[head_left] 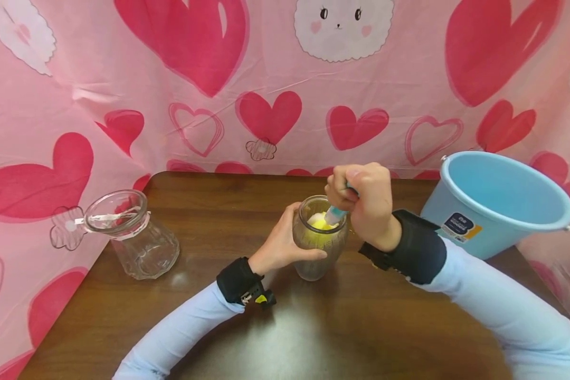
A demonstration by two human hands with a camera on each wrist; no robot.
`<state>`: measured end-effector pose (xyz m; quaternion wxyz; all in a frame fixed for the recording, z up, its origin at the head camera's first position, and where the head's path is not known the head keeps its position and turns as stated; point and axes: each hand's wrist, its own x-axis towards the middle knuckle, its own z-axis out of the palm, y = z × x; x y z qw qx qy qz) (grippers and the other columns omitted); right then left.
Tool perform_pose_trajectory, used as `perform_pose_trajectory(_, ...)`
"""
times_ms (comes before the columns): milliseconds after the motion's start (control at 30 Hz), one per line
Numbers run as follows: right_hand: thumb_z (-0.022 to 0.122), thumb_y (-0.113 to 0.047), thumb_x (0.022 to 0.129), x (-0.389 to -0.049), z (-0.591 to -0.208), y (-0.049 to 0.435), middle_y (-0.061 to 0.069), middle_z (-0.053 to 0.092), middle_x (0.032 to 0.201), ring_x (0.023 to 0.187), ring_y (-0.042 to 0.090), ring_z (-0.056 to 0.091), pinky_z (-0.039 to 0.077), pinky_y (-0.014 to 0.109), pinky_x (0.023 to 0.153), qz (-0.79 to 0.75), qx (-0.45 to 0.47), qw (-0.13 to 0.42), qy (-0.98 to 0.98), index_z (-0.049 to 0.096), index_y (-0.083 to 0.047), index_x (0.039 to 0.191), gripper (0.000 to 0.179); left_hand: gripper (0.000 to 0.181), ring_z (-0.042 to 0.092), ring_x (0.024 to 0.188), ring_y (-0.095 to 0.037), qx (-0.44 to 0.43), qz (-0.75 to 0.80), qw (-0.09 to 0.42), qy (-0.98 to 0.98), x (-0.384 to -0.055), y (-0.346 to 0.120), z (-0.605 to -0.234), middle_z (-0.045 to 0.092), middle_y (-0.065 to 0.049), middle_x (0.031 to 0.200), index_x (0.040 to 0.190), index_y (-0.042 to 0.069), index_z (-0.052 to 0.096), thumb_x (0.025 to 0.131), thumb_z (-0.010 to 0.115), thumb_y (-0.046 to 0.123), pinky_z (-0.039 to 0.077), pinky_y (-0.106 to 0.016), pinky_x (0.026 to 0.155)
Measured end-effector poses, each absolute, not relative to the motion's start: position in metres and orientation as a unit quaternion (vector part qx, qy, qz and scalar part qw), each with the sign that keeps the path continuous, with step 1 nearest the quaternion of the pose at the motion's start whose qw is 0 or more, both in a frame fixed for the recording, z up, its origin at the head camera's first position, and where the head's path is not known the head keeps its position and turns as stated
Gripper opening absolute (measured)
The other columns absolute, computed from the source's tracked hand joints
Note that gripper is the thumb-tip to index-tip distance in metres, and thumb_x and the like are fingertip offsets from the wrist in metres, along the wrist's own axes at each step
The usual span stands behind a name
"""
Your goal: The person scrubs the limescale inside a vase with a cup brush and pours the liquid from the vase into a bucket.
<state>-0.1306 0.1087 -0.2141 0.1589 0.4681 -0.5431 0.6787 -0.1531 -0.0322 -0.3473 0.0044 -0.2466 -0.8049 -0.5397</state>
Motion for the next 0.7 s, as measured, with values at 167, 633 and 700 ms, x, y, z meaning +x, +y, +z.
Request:
perform_pose_trajectory(167,0.021,-0.005,0.084,-0.142,-0.228,0.107,0.002,0.016,0.046,0.035,0.011,0.015,0.016,0.024,0.032,0.653,0.463,0.150,-0.580,0.022,-0.006,0.051,0.033,0.094,0.043,0.111,-0.019,-0.252,-0.536,-0.009,-0.806,-0.152,-0.033,-0.345,0.040,-0.009,0.127,0.133,0.006,0.025,0.061,0.084,0.022,0.038,-0.037,0.093)
perform_pose_trajectory(633,0.024,-0.007,0.085,-0.152,-0.250,0.108,0.004,0.016,0.044,0.035,0.013,0.016,0.015,0.027,0.033,0.640,0.440,0.120,-0.619,0.021,-0.007,0.051,0.033,0.094,0.044,0.111,-0.018,-0.258,-0.541,-0.012,-0.800,-0.151,-0.034,-0.345,0.041,-0.007,0.126,0.133,0.007,0.025,0.061,0.084,0.017,0.039,-0.035,0.093)
perform_pose_trajectory(700,0.024,-0.008,0.084,-0.150,-0.246,0.107,0.004,0.016,0.044,0.035,0.013,0.016,0.015,0.027,0.033,0.637,0.442,0.120,-0.620,0.021,-0.007,0.051,0.033,0.095,0.044,0.111,-0.018,-0.261,-0.544,-0.018,-0.797,-0.152,-0.034,-0.345,0.040,-0.007,0.126,0.133,0.007,0.024,0.061,0.084,0.018,0.039,-0.036,0.094)
